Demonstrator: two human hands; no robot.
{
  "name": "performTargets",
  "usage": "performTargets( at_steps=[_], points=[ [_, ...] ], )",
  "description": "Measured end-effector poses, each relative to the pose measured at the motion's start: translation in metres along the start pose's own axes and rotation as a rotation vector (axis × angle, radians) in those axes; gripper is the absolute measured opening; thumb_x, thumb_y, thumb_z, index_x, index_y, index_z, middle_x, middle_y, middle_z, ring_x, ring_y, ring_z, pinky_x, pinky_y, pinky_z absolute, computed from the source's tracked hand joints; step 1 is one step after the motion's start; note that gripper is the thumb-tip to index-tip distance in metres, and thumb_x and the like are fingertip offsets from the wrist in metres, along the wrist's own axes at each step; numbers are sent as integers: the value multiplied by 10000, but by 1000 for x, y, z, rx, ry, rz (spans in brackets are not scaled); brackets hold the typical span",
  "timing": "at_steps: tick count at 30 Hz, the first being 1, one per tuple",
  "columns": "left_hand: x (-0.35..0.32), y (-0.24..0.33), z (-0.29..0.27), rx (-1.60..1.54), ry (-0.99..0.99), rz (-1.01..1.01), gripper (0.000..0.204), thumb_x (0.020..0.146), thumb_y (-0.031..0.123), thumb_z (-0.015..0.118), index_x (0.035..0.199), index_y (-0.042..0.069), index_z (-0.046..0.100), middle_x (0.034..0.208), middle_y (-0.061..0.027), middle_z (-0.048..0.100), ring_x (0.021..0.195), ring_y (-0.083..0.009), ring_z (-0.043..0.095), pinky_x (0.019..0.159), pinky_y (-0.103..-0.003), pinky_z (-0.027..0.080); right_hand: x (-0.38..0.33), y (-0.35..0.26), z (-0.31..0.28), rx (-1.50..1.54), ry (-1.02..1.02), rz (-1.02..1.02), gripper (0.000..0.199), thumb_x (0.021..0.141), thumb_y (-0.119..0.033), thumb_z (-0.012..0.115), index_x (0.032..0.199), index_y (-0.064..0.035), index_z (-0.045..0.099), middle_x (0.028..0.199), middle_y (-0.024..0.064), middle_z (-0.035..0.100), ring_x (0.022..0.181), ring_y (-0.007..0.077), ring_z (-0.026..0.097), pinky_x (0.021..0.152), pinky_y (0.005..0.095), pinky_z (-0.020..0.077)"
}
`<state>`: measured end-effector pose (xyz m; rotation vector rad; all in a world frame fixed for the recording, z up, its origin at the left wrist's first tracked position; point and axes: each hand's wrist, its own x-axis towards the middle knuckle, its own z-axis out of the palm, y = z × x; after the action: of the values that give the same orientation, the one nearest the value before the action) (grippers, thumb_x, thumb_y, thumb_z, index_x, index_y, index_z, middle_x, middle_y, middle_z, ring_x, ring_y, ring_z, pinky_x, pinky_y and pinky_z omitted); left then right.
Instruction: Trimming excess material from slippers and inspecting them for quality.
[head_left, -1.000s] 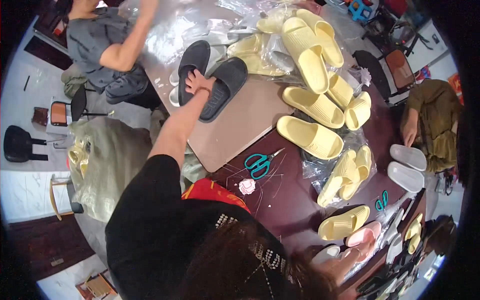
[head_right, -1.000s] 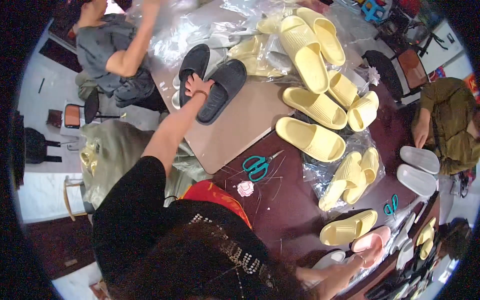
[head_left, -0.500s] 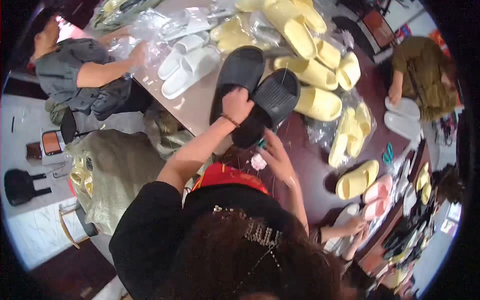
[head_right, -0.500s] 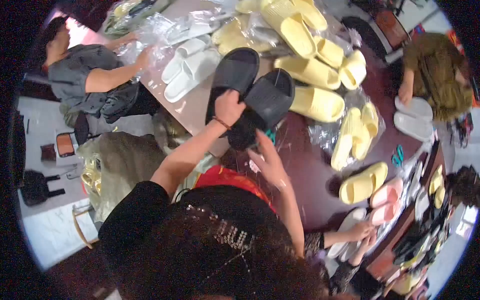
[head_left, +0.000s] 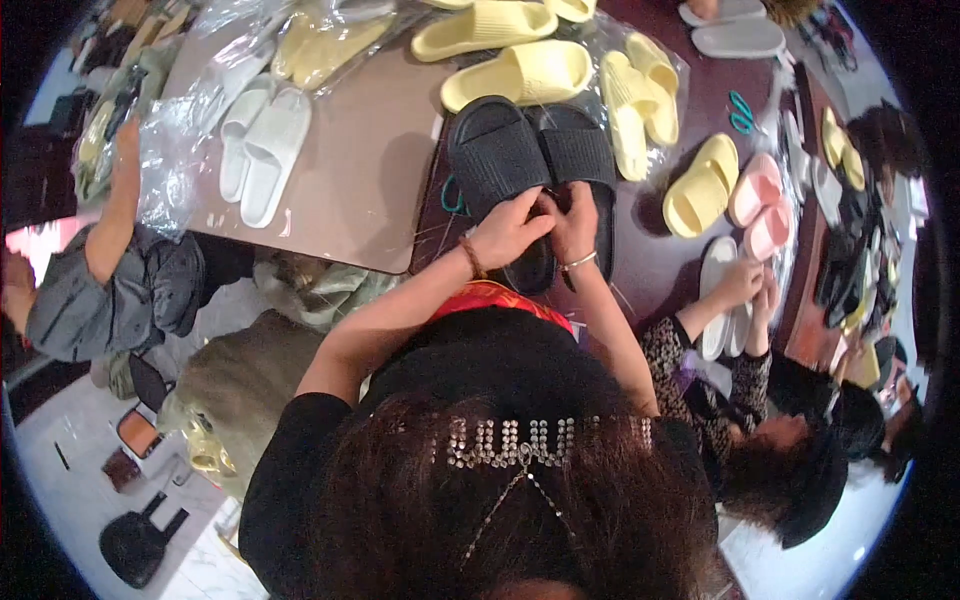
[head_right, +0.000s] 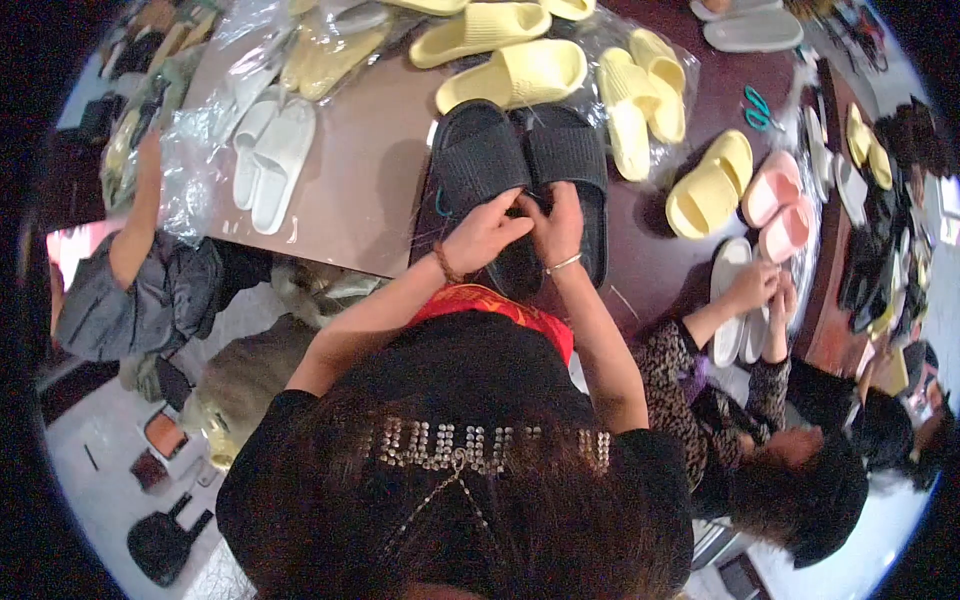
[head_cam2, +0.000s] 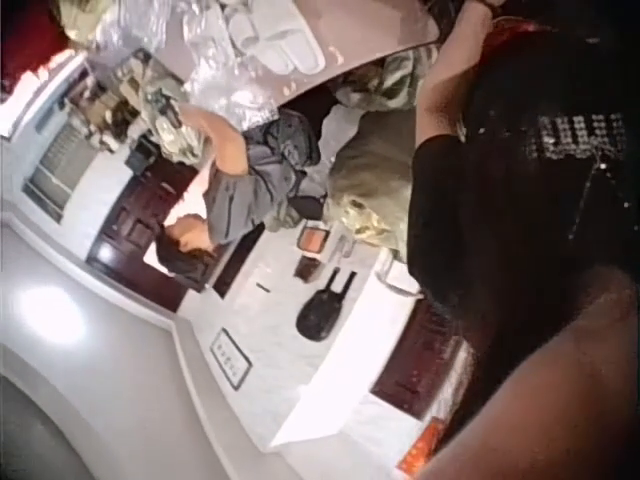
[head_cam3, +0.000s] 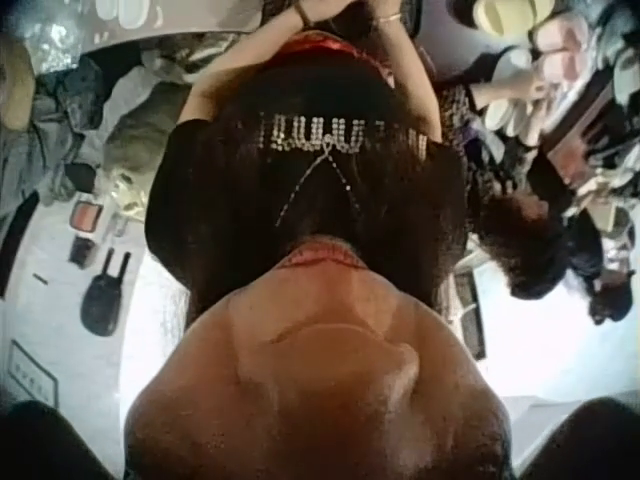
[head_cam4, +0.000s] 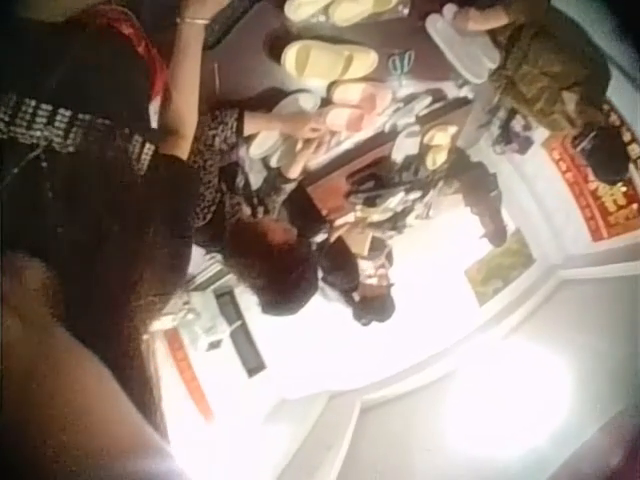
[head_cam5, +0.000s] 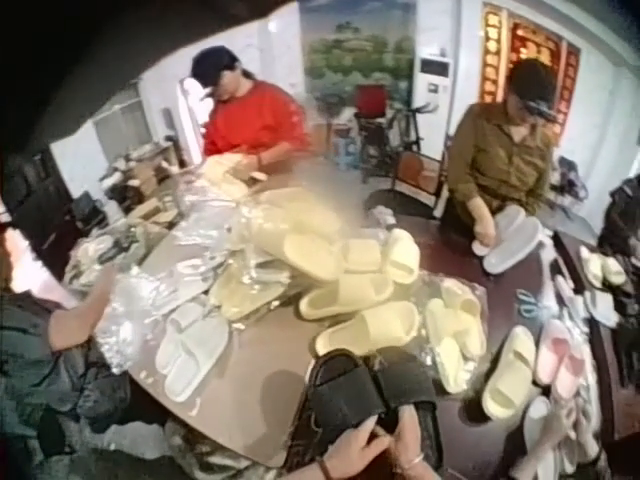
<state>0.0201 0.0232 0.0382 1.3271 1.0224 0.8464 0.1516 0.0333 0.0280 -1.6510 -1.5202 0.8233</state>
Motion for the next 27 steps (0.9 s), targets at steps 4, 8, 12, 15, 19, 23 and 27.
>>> performTargets(
  at_steps=[4, 8, 12, 15, 19, 23, 27],
  points=[
    [1, 7, -13, -16, -354, -1, 375, 788, 149, 542, 1128, 12, 462, 848, -83, 602, 820, -137, 562, 704, -264, 450, -12, 35, -20, -95, 183, 78, 190, 702, -86, 570, 821, 29, 477, 820, 186, 486, 762, 332, 481, 665, 383, 388],
    [-4, 6, -50, 320, -318, -249, 427, 767, 187, 568, 1145, 40, 433, 956, -101, 572, 829, -161, 570, 718, -281, 454, -31, 85, -29, -314, 486, -18, 243, 704, -120, 600, 851, 30, 479, 739, 157, 515, 674, 287, 515, 630, 348, 416],
    [2, -53, -61, 943, 131, -106, 409, 738, 209, 581, 1096, 53, 461, 980, -124, 555, 800, -242, 580, 679, -340, 466, -35, 89, -18, -361, 467, 9, 217, 708, -145, 602, 805, 19, 499, 711, 154, 515, 664, 299, 518, 626, 357, 418],
    [7, -65, -50, 1198, 188, -128, 435, 705, 220, 596, 1086, 66, 452, 961, -157, 551, 781, -310, 564, 656, -404, 459, -34, 82, -12, -336, 355, 27, 168, 699, -128, 594, 759, 2, 505, 718, 156, 523, 683, 318, 519, 622, 383, 413],
    [14, -66, -57, 1145, 178, -265, 518, 701, 192, 614, 1145, 58, 385, 902, -156, 562, 707, -272, 580, 601, -376, 472, -37, 67, -24, -339, 206, -2, 114, 696, -106, 588, 734, -19, 526, 705, 131, 537, 673, 300, 530, 611, 384, 419],
    [13, -40, -89, 242, 74, -651, 575, 712, 184, 618, 1195, 30, 348, 847, -120, 570, 669, -176, 567, 575, -299, 471, -37, 38, -53, -289, 156, -126, 76, 700, -87, 587, 740, -34, 549, 693, 101, 552, 649, 267, 542, 593, 364, 428],
    [-15, -42, -111, -391, 25, -402, 571, 721, 161, 605, 1206, 2, 349, 822, -74, 569, 659, -111, 540, 564, -233, 447, -29, 0, -74, -261, 159, -225, 78, 715, -81, 595, 771, -32, 571, 702, 95, 567, 630, 238, 557, 571, 329, 439]
  ],
)
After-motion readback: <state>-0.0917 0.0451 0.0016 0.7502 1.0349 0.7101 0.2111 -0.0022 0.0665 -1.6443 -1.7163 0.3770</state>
